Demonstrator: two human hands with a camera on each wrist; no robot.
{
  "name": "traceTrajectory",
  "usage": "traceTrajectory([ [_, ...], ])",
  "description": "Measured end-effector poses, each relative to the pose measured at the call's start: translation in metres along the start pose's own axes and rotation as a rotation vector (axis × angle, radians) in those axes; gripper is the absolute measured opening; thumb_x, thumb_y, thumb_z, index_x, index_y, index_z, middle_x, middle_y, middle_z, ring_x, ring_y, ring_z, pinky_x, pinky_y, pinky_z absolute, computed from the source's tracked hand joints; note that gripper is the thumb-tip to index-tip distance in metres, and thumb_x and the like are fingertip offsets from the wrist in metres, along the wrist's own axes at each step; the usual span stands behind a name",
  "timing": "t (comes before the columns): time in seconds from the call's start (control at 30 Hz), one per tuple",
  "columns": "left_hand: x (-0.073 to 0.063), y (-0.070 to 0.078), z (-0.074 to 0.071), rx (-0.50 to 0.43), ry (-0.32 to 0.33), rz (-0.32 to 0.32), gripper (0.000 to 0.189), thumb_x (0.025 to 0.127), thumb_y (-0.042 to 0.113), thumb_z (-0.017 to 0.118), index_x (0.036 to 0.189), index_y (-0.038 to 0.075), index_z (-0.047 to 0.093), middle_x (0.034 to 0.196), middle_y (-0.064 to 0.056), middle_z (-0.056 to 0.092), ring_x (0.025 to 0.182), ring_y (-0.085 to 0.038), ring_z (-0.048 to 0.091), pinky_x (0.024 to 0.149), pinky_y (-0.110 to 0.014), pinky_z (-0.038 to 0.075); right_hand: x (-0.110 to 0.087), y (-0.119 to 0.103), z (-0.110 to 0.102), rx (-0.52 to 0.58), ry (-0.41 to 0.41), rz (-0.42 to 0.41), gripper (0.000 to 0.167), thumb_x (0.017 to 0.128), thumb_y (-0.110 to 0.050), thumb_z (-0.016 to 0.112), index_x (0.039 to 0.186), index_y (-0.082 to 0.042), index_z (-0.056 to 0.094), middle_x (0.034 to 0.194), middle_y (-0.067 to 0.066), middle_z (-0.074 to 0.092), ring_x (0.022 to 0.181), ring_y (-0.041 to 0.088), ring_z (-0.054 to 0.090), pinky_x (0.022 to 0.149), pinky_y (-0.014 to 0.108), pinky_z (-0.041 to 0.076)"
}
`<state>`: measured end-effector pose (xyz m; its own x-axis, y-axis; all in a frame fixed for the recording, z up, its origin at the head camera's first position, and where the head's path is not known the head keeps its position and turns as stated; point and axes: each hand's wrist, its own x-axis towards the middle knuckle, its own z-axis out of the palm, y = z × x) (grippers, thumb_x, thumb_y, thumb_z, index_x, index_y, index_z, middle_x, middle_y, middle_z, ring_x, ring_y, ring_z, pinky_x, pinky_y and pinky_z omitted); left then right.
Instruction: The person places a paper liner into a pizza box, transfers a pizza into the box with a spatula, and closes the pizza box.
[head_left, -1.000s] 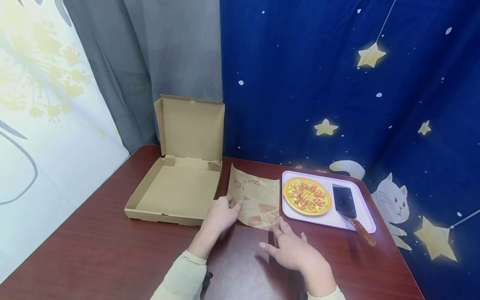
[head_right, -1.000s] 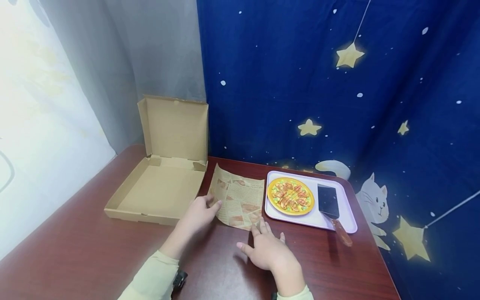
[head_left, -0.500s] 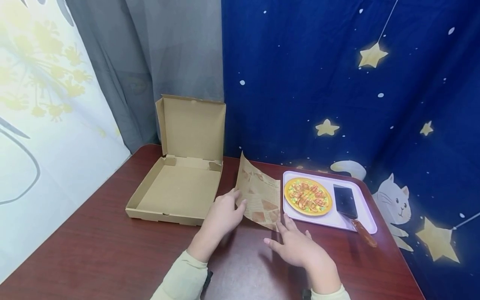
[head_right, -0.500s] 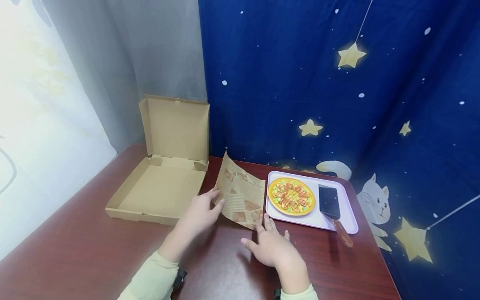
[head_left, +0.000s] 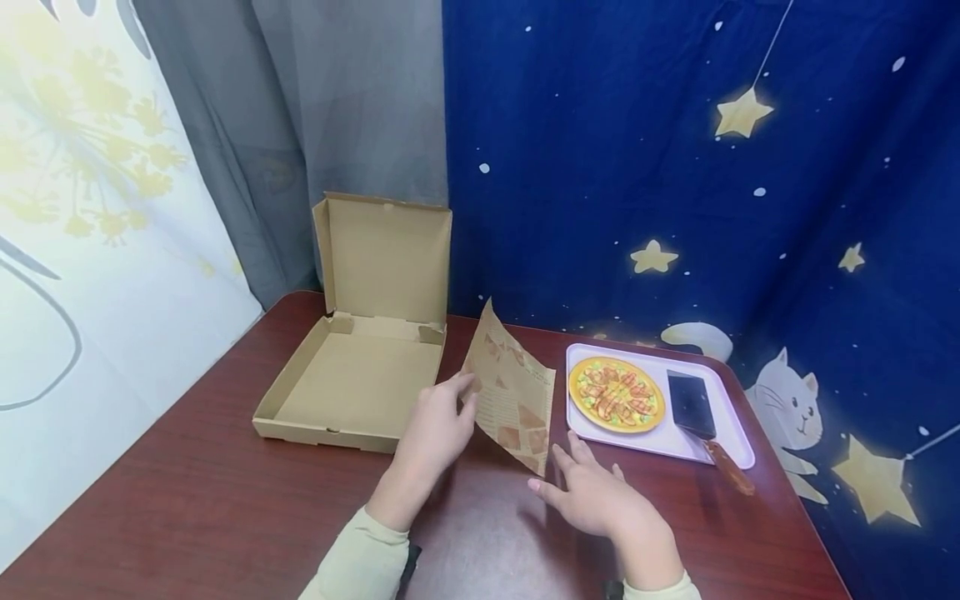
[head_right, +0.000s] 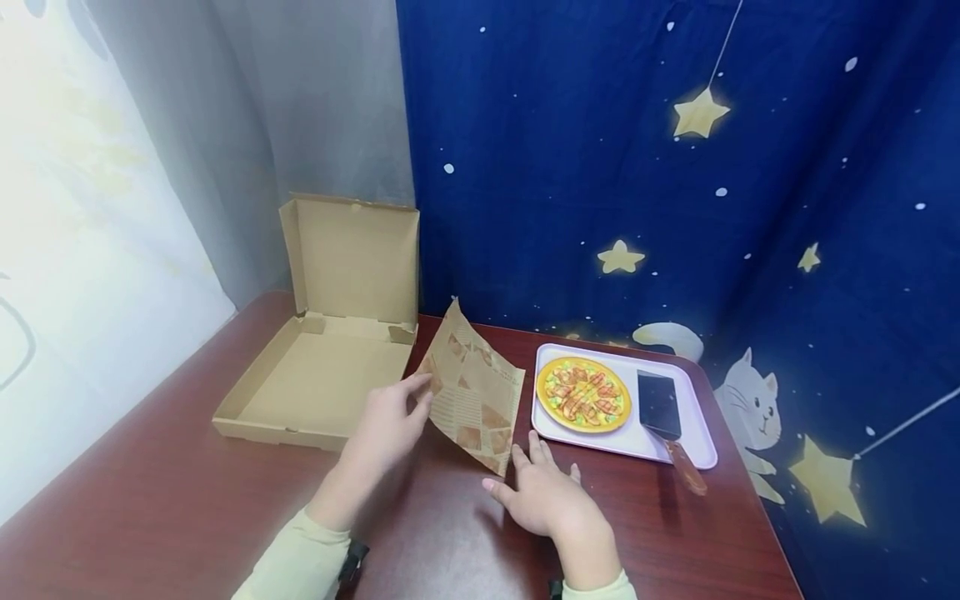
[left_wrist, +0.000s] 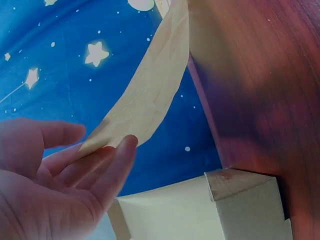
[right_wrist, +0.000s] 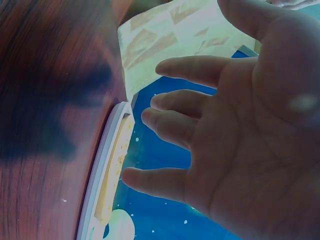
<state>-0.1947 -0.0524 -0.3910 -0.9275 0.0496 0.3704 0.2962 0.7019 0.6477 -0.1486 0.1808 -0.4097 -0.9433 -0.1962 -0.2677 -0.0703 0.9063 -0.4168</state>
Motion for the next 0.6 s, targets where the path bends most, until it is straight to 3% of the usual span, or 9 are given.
traceTrajectory([
  [0.2,-0.004,-0.009,-0.006,-0.008,0.07,-0.06,0.036,0.098,-0.001,0.063,0.132,-0.001,0.073,0.126,-0.021,0.077,0.112,-0.036,0.077,0.094,-0.053,0.062,0.0,0.001,0.001,0.003,-0.001,0.001,0.081,0.102,-0.058,0.062,0.158,0.0,0.049,0.175,0.028,0.023,0.161,0.048,0.027,0.12,0.085,0.015],
  [0.3,-0.005,-0.012,-0.01,-0.013,0.087,-0.089,0.038,0.097,-0.001,0.064,0.135,-0.001,0.071,0.125,-0.022,0.077,0.097,-0.03,0.076,0.086,-0.05,0.063,0.0,0.001,0.001,0.004,-0.003,0.003,0.081,0.103,-0.058,0.061,0.157,0.0,0.048,0.175,0.028,0.022,0.161,0.048,0.028,0.12,0.085,0.015],
  [0.43,-0.007,-0.016,-0.015,-0.023,0.102,-0.128,0.044,0.095,-0.003,0.063,0.138,-0.001,0.069,0.093,-0.022,0.078,0.064,-0.02,0.058,0.064,-0.04,0.055,0.0,0.001,0.001,0.005,-0.008,0.006,0.081,0.103,-0.059,0.06,0.158,0.0,0.048,0.175,0.028,0.022,0.161,0.048,0.028,0.121,0.085,0.015],
  [0.53,-0.009,-0.021,-0.019,-0.01,0.131,-0.147,0.046,0.093,-0.004,0.063,0.138,0.0,0.069,0.077,-0.019,0.072,0.058,-0.018,0.048,0.06,-0.038,0.048,0.0,-0.001,0.001,0.006,-0.01,0.005,0.08,0.103,-0.058,0.06,0.158,0.0,0.048,0.175,0.028,0.022,0.161,0.048,0.029,0.121,0.084,0.015],
  [0.6,-0.01,-0.026,-0.022,0.002,0.153,-0.151,0.046,0.092,-0.005,0.063,0.138,0.0,0.07,0.08,-0.02,0.074,0.06,-0.019,0.051,0.063,-0.041,0.051,0.0,-0.001,0.0,0.007,-0.011,0.005,0.08,0.103,-0.058,0.06,0.158,0.0,0.049,0.175,0.028,0.023,0.16,0.048,0.031,0.121,0.084,0.015],
])
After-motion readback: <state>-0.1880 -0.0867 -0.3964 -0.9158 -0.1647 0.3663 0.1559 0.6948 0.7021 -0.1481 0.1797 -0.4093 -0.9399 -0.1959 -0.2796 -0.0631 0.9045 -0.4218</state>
